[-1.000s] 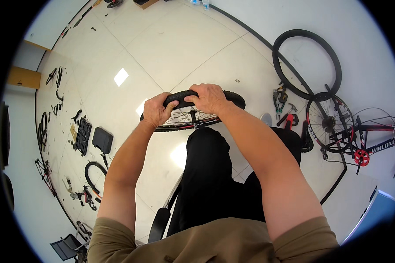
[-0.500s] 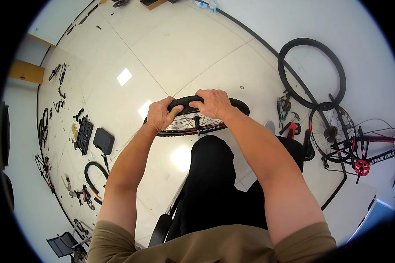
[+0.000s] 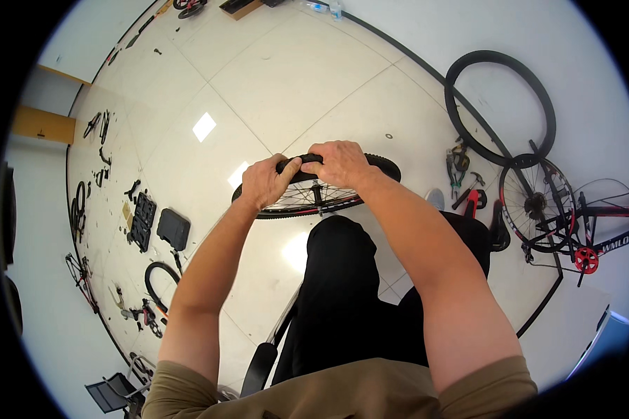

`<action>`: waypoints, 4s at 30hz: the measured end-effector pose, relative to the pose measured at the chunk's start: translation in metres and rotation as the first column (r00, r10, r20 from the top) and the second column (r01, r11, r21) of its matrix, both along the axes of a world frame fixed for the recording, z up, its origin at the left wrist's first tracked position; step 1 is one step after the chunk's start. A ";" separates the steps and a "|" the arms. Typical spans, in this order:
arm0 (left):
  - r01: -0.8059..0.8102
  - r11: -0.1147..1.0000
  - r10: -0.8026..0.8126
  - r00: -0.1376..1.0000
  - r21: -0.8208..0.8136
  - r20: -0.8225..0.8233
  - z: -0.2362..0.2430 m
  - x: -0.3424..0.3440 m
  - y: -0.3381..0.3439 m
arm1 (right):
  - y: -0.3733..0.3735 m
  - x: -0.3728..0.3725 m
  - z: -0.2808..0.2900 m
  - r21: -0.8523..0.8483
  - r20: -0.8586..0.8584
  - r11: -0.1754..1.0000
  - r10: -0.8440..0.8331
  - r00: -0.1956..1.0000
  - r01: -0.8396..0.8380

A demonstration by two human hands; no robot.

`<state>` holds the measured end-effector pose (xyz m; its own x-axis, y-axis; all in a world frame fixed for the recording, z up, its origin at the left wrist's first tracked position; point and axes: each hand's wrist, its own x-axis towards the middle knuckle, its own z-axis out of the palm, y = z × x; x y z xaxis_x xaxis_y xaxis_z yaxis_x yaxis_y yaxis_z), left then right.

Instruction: The person installs a bicycle tire onto a wheel rim. They first place the tire bead onto the rim by hand, then use a tire lever to work the remaining bead over the rim edge until the tire is fully seated.

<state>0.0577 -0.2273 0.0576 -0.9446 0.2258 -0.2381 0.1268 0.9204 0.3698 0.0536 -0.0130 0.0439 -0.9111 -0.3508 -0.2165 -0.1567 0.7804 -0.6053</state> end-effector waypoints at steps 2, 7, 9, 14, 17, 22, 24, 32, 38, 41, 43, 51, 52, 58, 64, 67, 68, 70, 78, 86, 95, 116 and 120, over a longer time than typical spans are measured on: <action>-0.037 0.998 0.038 0.999 0.047 -0.039 -0.002 0.004 0.002 | 0.001 0.000 0.002 -0.005 0.018 1.000 0.010 1.000 -0.010; -0.036 0.999 0.034 0.982 -0.007 -0.185 -0.018 0.001 -0.007 | -0.005 -0.003 0.004 0.014 0.021 0.999 0.034 0.999 -0.034; -0.043 0.999 0.042 0.974 0.001 -0.224 -0.023 -0.001 -0.014 | -0.009 -0.004 0.002 -0.009 -0.001 0.999 0.035 0.999 -0.035; -0.086 0.996 0.083 0.987 -0.018 -0.135 -0.024 -0.006 -0.016 | -0.006 -0.002 -0.010 -0.246 -0.060 0.966 -0.096 0.994 0.079; -0.116 0.992 0.113 0.991 -0.040 -0.071 -0.021 -0.004 -0.017 | 0.002 0.004 -0.015 -0.230 -0.129 0.971 -0.103 0.986 0.072; -0.132 0.991 0.136 0.981 0.036 -0.136 -0.024 -0.001 -0.018 | 0.001 0.025 -0.032 -0.064 -0.354 0.989 -0.148 0.924 0.134; -0.131 0.990 0.136 0.984 0.050 -0.112 -0.022 0.000 -0.017 | 0.004 0.025 -0.035 -0.087 -0.361 0.989 -0.144 0.921 0.120; -0.163 0.985 0.171 0.965 0.056 -0.201 -0.030 0.012 -0.023 | -0.004 0.019 -0.032 -0.060 -0.328 0.995 -0.093 0.940 0.077; -0.201 0.977 0.208 0.971 0.064 -0.116 -0.015 0.021 -0.015 | 0.008 0.021 -0.036 -0.084 -0.330 0.995 -0.070 0.942 0.045; -0.199 0.978 0.205 0.972 0.066 -0.114 -0.017 0.025 -0.016 | 0.012 0.017 -0.034 -0.062 -0.273 0.998 -0.016 0.962 -0.001; -0.213 0.975 0.218 0.972 0.065 -0.086 -0.016 0.027 -0.013 | 0.016 0.015 -0.035 -0.058 -0.249 0.998 0.011 0.968 -0.026; -0.227 0.971 0.233 0.968 0.070 -0.096 -0.022 0.020 -0.007 | 0.021 0.007 -0.036 -0.060 -0.240 0.998 0.020 0.971 -0.035; -0.225 0.972 0.230 0.969 0.065 -0.093 -0.021 0.018 -0.006 | 0.021 0.006 -0.034 -0.062 -0.242 0.998 0.015 0.970 -0.031; -0.242 0.968 0.245 0.968 0.062 -0.054 -0.015 0.018 -0.004 | 0.023 0.003 -0.041 -0.060 -0.264 0.998 0.017 0.964 -0.034; -0.243 0.969 0.245 0.969 0.045 -0.034 -0.013 0.012 0.001 | 0.025 -0.001 -0.037 -0.048 -0.240 0.998 0.022 0.971 -0.035; -0.237 0.971 0.237 0.971 0.023 -0.019 -0.003 0.004 0.004 | 0.027 -0.009 -0.035 -0.034 -0.246 0.999 0.015 0.969 -0.024; -0.225 0.974 0.225 0.973 0.009 -0.042 -0.004 0.000 0.004 | 0.027 -0.012 -0.035 -0.034 -0.246 0.999 0.012 0.969 -0.021; -0.195 0.980 0.198 0.970 0.039 -0.139 -0.009 -0.005 0.004 | 0.031 -0.017 -0.033 -0.031 -0.234 0.999 0.017 0.972 -0.025; -0.176 0.984 0.175 0.984 -0.028 -0.043 -0.005 -0.051 0.010 | 0.032 -0.056 -0.021 0.015 -0.142 1.000 -0.018 0.990 0.020; -0.168 0.986 0.168 0.985 -0.022 0.035 -0.006 -0.069 0.001 | 0.011 -0.072 -0.022 -0.067 -0.430 0.995 0.040 0.902 -0.076; -0.238 0.971 0.238 0.971 0.003 0.038 -0.010 -0.073 -0.005 | -0.020 -0.081 -0.011 -0.010 -0.293 0.999 0.048 0.955 -0.053; -0.271 0.957 0.248 0.951 -0.105 -0.187 -0.022 -0.082 0.005 | -0.018 -0.095 -0.008 -0.324 -0.071 0.946 -0.043 0.997 0.018; -0.265 0.951 0.227 0.948 -0.160 -0.221 -0.042 -0.106 -0.009 | 0.062 -0.084 -0.045 -0.622 -0.327 0.773 -0.403 0.855 0.126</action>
<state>-0.0481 -0.2363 0.0158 -0.9972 -0.0495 -0.0560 -0.0589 0.9819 0.1802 -0.0303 0.0492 -0.0013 -0.9321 -0.0104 0.3620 -0.3401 0.3691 -0.8649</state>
